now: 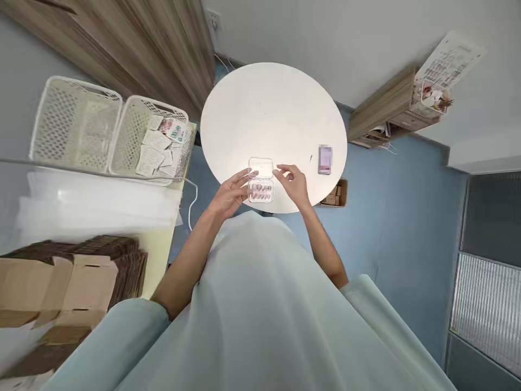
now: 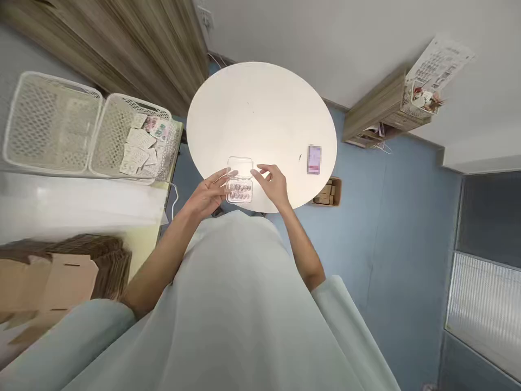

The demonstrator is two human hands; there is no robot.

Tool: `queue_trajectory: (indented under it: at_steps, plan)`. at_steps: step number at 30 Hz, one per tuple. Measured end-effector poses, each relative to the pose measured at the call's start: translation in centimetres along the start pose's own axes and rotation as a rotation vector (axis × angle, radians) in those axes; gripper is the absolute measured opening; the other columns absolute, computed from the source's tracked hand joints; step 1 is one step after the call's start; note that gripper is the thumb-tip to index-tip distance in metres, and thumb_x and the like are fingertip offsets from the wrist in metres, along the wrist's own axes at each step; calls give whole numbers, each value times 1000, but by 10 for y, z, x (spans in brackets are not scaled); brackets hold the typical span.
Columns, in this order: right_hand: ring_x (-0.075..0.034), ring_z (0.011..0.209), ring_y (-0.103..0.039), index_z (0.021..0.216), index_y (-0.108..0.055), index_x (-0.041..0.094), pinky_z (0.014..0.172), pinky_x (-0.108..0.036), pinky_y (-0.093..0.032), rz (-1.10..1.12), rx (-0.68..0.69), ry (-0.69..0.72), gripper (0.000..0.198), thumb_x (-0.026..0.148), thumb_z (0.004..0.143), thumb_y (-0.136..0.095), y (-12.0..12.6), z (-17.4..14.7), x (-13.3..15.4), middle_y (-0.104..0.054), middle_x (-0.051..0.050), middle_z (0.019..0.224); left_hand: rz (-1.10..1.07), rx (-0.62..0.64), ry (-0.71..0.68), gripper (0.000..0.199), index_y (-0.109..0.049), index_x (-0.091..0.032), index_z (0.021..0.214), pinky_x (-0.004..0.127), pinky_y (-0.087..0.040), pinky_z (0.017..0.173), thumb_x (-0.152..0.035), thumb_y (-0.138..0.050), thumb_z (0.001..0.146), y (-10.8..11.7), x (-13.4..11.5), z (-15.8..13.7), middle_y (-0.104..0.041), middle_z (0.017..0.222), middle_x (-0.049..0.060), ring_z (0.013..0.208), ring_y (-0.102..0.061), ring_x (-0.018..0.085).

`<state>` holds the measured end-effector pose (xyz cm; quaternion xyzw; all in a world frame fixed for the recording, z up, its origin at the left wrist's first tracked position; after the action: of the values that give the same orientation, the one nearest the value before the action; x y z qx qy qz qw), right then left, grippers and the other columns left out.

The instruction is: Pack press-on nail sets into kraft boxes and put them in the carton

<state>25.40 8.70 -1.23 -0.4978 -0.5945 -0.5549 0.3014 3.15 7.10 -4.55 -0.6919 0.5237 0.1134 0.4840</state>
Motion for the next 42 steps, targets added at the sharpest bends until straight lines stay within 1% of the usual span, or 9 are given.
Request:
queue_trajectory:
  at_steps: [6, 8, 11, 17, 21, 25, 29, 33, 42]
  plan:
    - [-14, 73, -63, 96, -81, 18, 66, -27, -50, 13, 98, -94, 65, 81, 93, -64, -38, 19, -10, -78, -5, 94, 38, 0, 50, 71, -74, -22, 138, 29, -66, 88, -8, -89, 71, 12, 3, -6, -62, 162, 15, 122, -74, 25]
    - [-14, 69, -61, 93, -80, 18, 65, -27, -49, 12, 95, -89, 65, 81, 94, -62, -45, 23, -8, -76, -4, 88, 37, 0, 57, 70, -73, -22, 139, 31, -66, 92, -8, -88, 72, 16, 4, -8, -63, 161, 15, 122, -74, 25]
    - [-12, 66, -59, 94, -79, 19, 64, -27, -49, 23, 80, -61, 62, 79, 96, -61, -50, 29, 0, -75, -3, 89, 23, -4, 54, 69, -73, -21, 140, 33, -66, 96, -8, -88, 74, 22, 3, -10, -64, 160, 15, 123, -74, 25]
    - [-13, 71, -62, 102, -79, 22, 67, -28, -53, 48, 77, 20, 54, 75, 97, -66, -42, 27, 32, -77, -5, 104, 1, -21, 24, 65, -73, -20, 139, 39, -64, 105, -10, -87, 77, 29, -6, -7, -65, 159, 16, 132, -71, 29]
    - [-13, 74, -63, 107, -81, 26, 65, -29, -54, 60, 91, 90, 50, 73, 98, -67, -29, 7, 56, -74, -5, 111, -24, -30, 11, 64, -73, -21, 141, 41, -62, 110, -13, -88, 79, 32, -12, -4, -66, 158, 15, 137, -69, 30]
    - [-14, 79, -64, 110, -82, 28, 66, -29, -53, 29, 112, 133, 46, 70, 98, -70, -23, -16, 66, -71, -5, 111, -23, -37, 4, 60, -72, -20, 142, 42, -60, 112, -18, -87, 84, 34, -14, 0, -68, 154, 15, 138, -68, 30]
    - [-15, 83, -65, 112, -83, 29, 68, -29, -53, 7, 138, 162, 43, 68, 99, -72, -24, -35, 65, -68, -5, 110, -37, -43, 19, 52, -73, -19, 140, 40, -60, 112, -23, -84, 89, 32, -13, 4, -71, 150, 16, 136, -70, 29]
    - [-14, 82, -63, 110, -83, 29, 66, -29, -51, 5, 168, 145, 42, 68, 95, -76, -30, -46, 56, -66, -4, 108, -43, -40, 24, 43, -74, -17, 136, 39, -61, 111, -31, -80, 96, 28, -16, 6, -68, 154, 17, 135, -70, 28]
    - [-13, 76, -62, 109, -72, 27, 69, -29, -51, 10, 160, 34, 42, 62, 88, -84, -36, -55, 33, -69, -2, 106, 42, 4, -22, 54, -71, -20, 141, 47, -56, 119, -27, -83, 89, 22, -22, 11, -62, 161, 17, 148, -60, 32]
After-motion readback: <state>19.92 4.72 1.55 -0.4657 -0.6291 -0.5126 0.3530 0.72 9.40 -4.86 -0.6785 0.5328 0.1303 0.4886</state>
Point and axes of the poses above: each hand's wrist, its own z-axis towards the middle knuckle, its own y-axis out of the back of the hand, x = y × z, the point moved 9 cm from there along z, towards the middle knuckle
